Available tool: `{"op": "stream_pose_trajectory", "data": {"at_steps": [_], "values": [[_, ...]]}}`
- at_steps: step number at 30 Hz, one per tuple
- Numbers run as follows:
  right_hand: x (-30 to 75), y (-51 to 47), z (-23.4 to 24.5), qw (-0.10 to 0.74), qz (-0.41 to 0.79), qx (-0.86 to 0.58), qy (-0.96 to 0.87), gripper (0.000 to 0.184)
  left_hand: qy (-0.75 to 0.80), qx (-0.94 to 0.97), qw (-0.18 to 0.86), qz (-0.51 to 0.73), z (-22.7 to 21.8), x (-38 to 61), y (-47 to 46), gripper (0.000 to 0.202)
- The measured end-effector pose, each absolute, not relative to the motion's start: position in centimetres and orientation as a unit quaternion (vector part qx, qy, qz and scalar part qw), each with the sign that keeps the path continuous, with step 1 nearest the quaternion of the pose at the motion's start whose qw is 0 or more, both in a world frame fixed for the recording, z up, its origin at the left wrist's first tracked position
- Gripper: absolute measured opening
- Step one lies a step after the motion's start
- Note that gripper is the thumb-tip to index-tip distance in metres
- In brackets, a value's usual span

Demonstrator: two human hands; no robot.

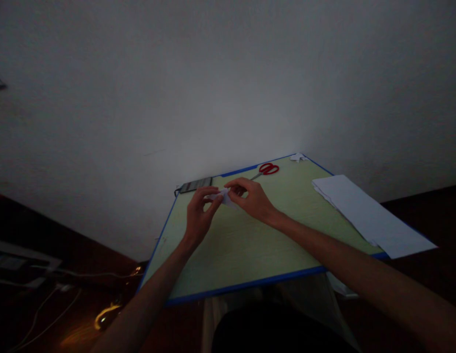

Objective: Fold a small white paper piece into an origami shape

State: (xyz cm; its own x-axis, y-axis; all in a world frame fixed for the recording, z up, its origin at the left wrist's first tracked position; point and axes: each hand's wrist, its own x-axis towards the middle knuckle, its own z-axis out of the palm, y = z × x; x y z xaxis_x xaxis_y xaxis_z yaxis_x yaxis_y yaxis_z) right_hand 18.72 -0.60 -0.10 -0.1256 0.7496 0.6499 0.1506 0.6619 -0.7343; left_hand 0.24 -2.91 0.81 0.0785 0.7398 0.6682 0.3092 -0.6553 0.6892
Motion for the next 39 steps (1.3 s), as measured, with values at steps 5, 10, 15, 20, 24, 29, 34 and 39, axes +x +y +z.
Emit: {"op": "stream_pose_trajectory", "data": {"at_steps": [5, 10, 15, 20, 24, 29, 34, 39], "values": [[18.8, -0.7, 0.1, 0.582, 0.229, -0.306, -0.718, 0.016, 0.369, 0.706, 0.238, 0.556, 0.5, 0.3, -2.9, 0.012], [18.8, -0.5, -0.2, 0.572, 0.240, -0.303, -0.723, 0.017, 0.378, 0.697, 0.264, 0.550, -0.2, 0.3, -2.6, 0.016], [18.7, -0.5, -0.5, 0.556, 0.280, -0.307, -0.720, 0.018, 0.390, 0.691, 0.269, 0.545, -0.4, 0.2, -2.5, 0.016], [18.8, -0.7, -0.5, 0.559, 0.290, -0.314, -0.711, 0.023, 0.407, 0.681, 0.257, 0.551, -0.1, 0.4, -2.7, 0.018], [18.8, -0.8, -0.6, 0.560, 0.289, -0.305, -0.714, 0.023, 0.410, 0.680, 0.249, 0.555, 0.1, 0.6, -3.0, 0.017], [18.8, -0.8, -0.6, 0.555, 0.296, -0.290, -0.722, 0.019, 0.407, 0.673, 0.251, 0.564, 0.0, 0.8, -3.0, 0.016], [18.8, -0.9, -0.6, 0.552, 0.304, -0.284, -0.723, 0.020, 0.411, 0.669, 0.239, 0.571, -0.3, 0.8, -2.9, 0.015], [18.9, -0.8, -1.0, 0.546, 0.313, -0.281, -0.725, 0.020, 0.418, 0.667, 0.236, 0.570, -0.2, 0.8, -2.9, 0.015]]}}
